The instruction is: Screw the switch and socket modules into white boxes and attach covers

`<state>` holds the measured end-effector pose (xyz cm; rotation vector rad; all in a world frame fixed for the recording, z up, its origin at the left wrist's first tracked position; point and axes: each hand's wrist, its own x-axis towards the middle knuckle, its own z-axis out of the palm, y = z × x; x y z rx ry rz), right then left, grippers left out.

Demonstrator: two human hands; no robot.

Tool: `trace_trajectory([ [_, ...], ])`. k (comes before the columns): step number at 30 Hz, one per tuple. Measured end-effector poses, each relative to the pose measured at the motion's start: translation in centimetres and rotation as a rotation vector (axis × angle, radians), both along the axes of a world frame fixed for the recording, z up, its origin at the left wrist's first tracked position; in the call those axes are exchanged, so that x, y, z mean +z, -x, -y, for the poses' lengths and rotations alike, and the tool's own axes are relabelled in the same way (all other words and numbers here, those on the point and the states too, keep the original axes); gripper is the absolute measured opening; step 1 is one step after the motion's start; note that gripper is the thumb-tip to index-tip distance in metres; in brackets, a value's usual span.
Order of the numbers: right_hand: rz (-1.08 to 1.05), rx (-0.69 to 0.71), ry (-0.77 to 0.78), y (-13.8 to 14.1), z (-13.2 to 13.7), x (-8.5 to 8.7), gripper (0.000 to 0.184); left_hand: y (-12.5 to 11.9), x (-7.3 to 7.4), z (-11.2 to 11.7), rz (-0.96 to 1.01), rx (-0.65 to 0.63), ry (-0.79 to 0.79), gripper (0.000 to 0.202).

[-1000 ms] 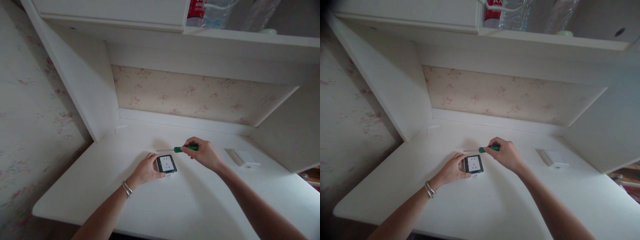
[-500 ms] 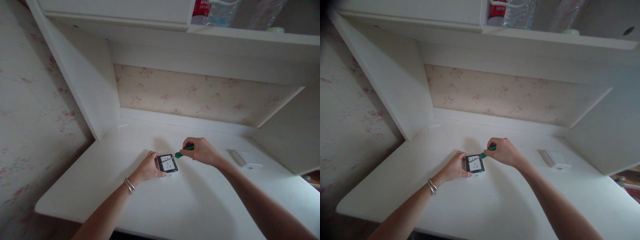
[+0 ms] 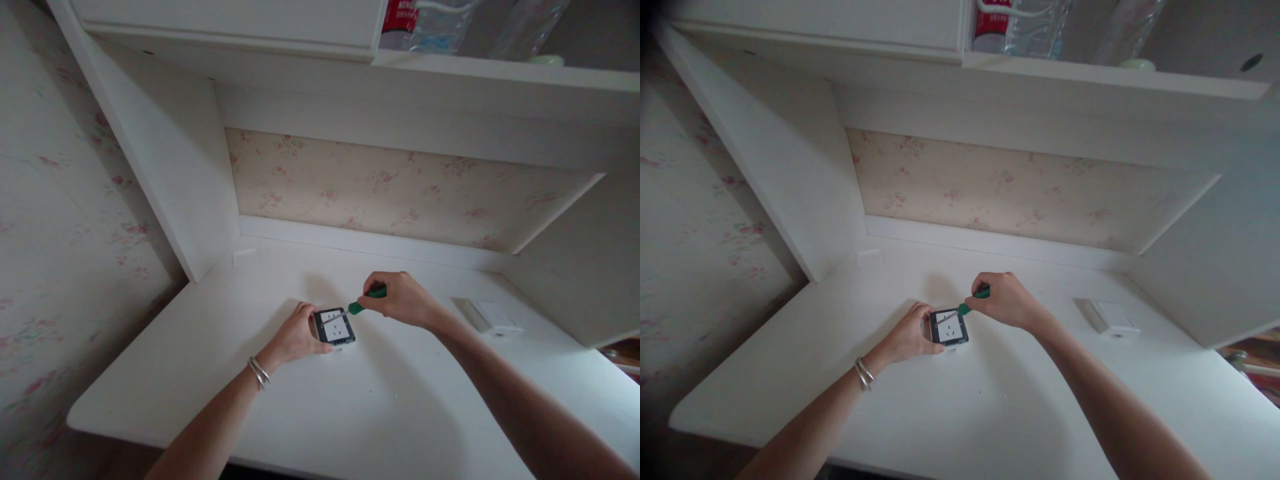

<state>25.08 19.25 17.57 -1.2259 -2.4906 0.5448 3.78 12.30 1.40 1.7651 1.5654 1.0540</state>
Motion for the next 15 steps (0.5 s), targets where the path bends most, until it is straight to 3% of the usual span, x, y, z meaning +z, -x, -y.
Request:
trace_trajectory([
  [9, 0.067, 0.011, -0.018, 0.2, -0.1, 0.4, 0.013, -0.1, 0.0, -0.1, -0.010, 0.003, 0.012, 0.075],
  [15, 0.242, 0.324, -0.038, 2.0, -0.7, 2.7, 0.022, -0.1, 0.2, -0.1, -0.030, 0.002, 0.014, 0.073],
])
